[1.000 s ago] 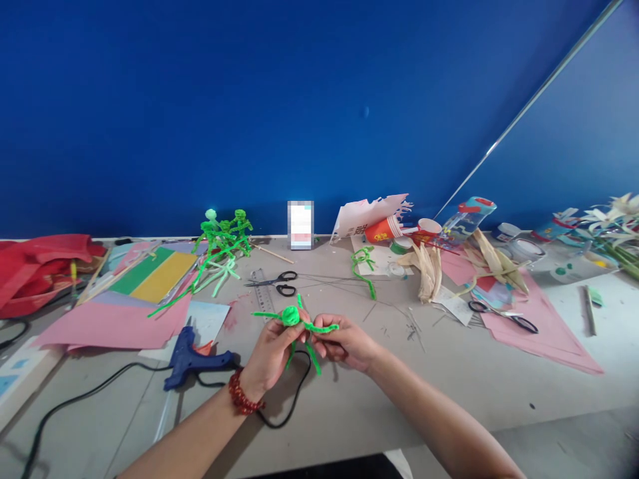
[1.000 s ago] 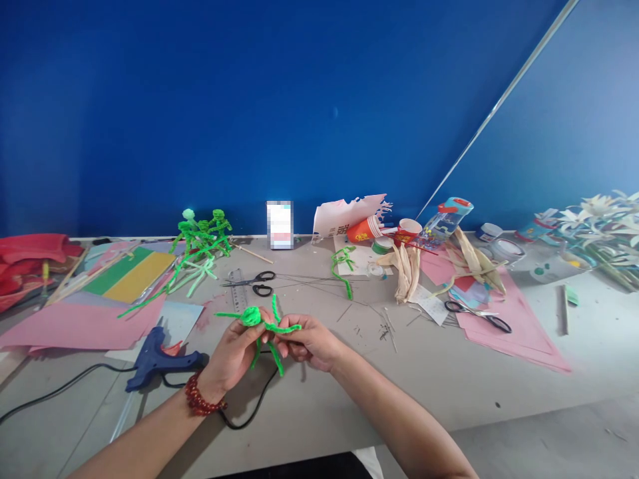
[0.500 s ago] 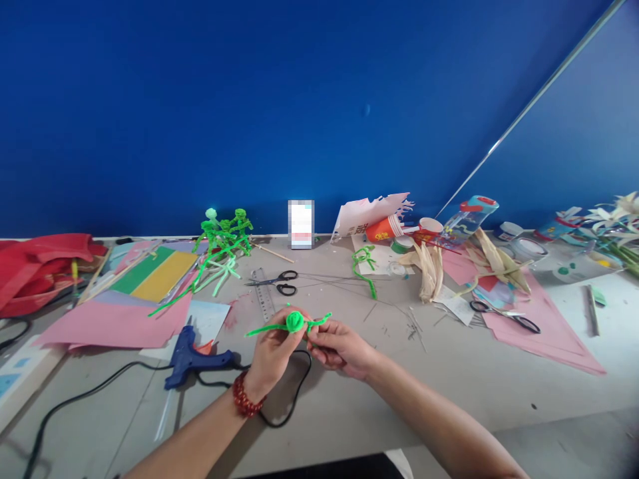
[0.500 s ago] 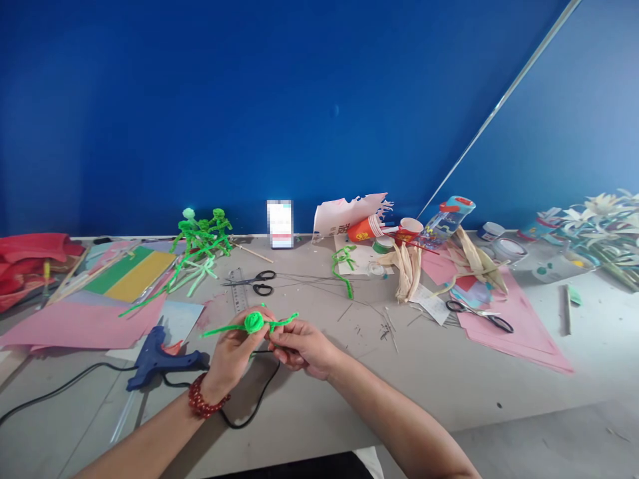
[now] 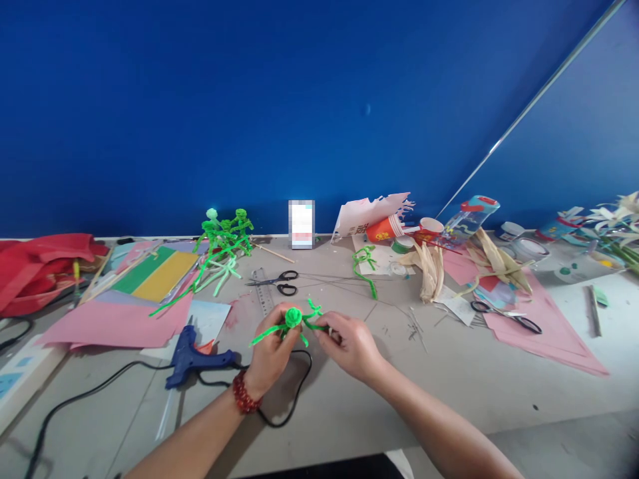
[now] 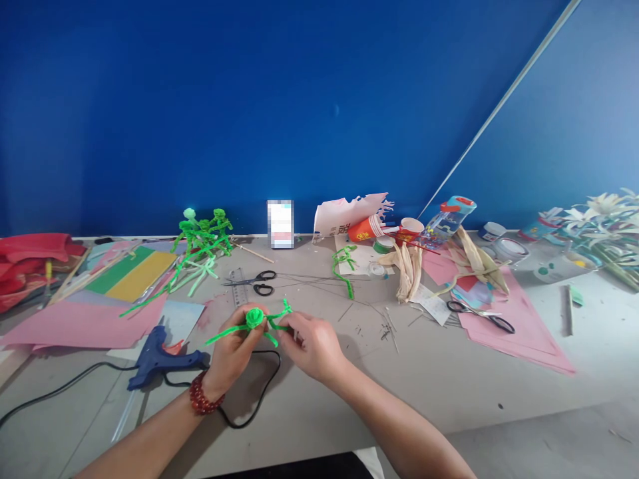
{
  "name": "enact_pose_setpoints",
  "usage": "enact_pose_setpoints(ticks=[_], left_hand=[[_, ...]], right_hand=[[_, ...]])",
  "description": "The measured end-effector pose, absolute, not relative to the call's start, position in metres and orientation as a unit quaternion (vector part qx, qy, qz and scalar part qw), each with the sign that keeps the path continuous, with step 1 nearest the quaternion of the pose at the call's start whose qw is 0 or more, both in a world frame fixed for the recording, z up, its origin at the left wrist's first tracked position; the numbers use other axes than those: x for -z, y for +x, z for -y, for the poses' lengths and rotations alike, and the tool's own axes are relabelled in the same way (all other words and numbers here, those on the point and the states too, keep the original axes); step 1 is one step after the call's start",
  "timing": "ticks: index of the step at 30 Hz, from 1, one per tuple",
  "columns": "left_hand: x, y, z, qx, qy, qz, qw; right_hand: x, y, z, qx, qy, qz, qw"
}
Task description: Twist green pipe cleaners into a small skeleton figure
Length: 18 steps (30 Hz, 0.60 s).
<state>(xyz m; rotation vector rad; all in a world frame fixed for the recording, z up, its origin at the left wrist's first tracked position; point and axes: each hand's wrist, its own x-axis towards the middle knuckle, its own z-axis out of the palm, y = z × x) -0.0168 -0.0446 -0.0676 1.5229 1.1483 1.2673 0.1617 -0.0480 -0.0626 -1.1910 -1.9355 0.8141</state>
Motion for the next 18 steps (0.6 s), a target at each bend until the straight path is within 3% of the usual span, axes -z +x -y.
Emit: enact_pose_setpoints(ticks=[3,7,13,18], left_hand=[[0.067,-0.017,0.043,-0.489,0.626,-0.456,0.401],[0.067,-0.018,0.042,-0.463,0.654,-0.452,0.391],[0.065,-0.022,0.043,-0.422,0.682,-0.405,0.439],[0.068,-0.022,0.044,-0.422,0.646,-0.359,0.525]], right_hand=[[0.057,0.169,0.045,-0.180,-0.444,0.801,0.360],[0.056,0.175,0.040,-0.135,-0.405,0.826,0.368],[0.052,0.175,0.036,-0.250,-0.409,0.771,0.419],[0.053,0.177,0.032,-0.325,-0.442,0.730,0.408]])
